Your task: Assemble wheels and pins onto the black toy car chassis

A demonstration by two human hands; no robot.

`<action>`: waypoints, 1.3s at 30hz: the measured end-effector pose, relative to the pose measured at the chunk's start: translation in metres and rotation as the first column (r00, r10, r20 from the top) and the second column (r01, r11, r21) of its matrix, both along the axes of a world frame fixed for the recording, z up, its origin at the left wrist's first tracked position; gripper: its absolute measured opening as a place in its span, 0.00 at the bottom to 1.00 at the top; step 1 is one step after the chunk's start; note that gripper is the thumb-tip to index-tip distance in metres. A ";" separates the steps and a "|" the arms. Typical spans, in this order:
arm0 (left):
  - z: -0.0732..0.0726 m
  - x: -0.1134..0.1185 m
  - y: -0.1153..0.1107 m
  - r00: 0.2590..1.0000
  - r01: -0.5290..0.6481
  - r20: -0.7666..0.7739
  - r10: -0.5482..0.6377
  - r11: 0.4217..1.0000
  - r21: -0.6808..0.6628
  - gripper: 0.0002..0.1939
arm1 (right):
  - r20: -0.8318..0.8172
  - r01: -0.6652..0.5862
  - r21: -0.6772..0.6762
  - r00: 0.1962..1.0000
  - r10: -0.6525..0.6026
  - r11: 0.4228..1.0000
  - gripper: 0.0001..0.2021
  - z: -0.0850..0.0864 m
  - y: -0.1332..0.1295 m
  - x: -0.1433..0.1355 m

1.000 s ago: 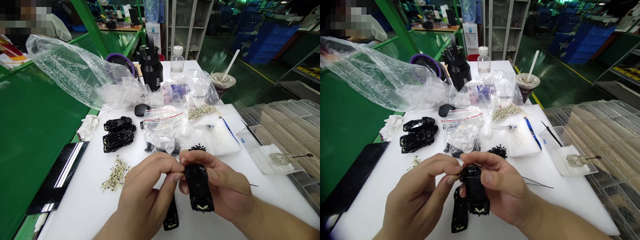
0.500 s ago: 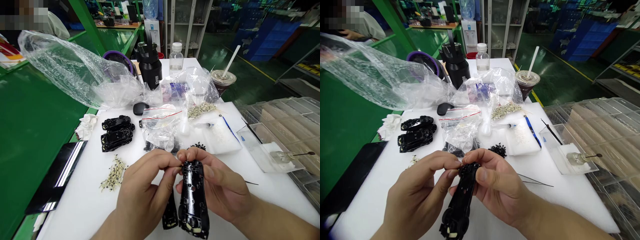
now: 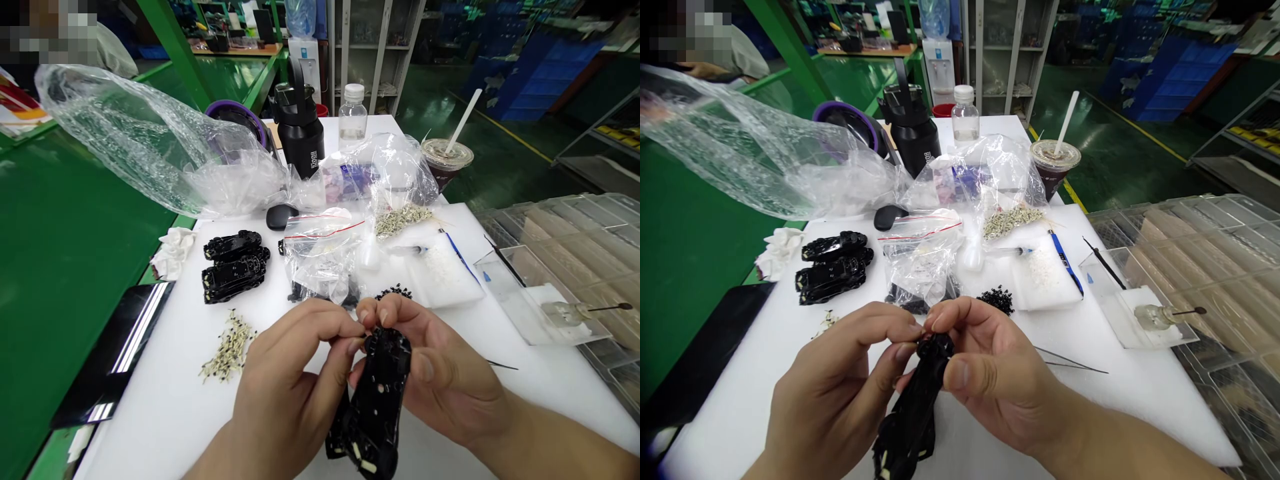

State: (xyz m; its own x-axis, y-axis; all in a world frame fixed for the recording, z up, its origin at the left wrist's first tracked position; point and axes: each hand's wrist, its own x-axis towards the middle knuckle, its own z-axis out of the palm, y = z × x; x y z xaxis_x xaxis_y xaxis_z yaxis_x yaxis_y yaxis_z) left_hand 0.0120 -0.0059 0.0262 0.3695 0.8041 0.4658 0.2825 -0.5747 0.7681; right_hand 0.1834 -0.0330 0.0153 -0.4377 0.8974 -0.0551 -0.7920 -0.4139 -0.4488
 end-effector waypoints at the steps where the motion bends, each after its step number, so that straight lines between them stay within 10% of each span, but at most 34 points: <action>1: 0.000 0.000 0.000 1.000 0.001 -0.002 -0.001 1.000 0.002 0.11 | -0.005 -0.009 0.009 1.000 0.009 1.000 0.11 0.000 0.000 0.000; 28: -0.005 -0.003 -0.008 0.988 0.096 0.126 -0.086 0.993 -0.071 0.13 | 0.177 -0.002 0.120 0.984 -0.019 0.993 0.21 0.004 -0.007 0.005; 39: 0.003 -0.003 -0.007 0.976 -0.152 0.118 0.181 0.964 -0.220 0.11 | 0.025 0.061 -0.002 0.998 -0.061 0.998 0.12 -0.003 -0.002 0.007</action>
State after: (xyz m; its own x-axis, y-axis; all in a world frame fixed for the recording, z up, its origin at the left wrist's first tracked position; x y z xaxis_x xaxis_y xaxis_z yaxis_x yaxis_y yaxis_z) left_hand 0.0092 -0.0130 0.0290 0.1673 0.9332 0.3180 0.2456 -0.3518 0.9033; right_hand 0.1904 -0.0348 0.0124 -0.3805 0.9223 -0.0681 -0.8046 -0.3665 -0.4673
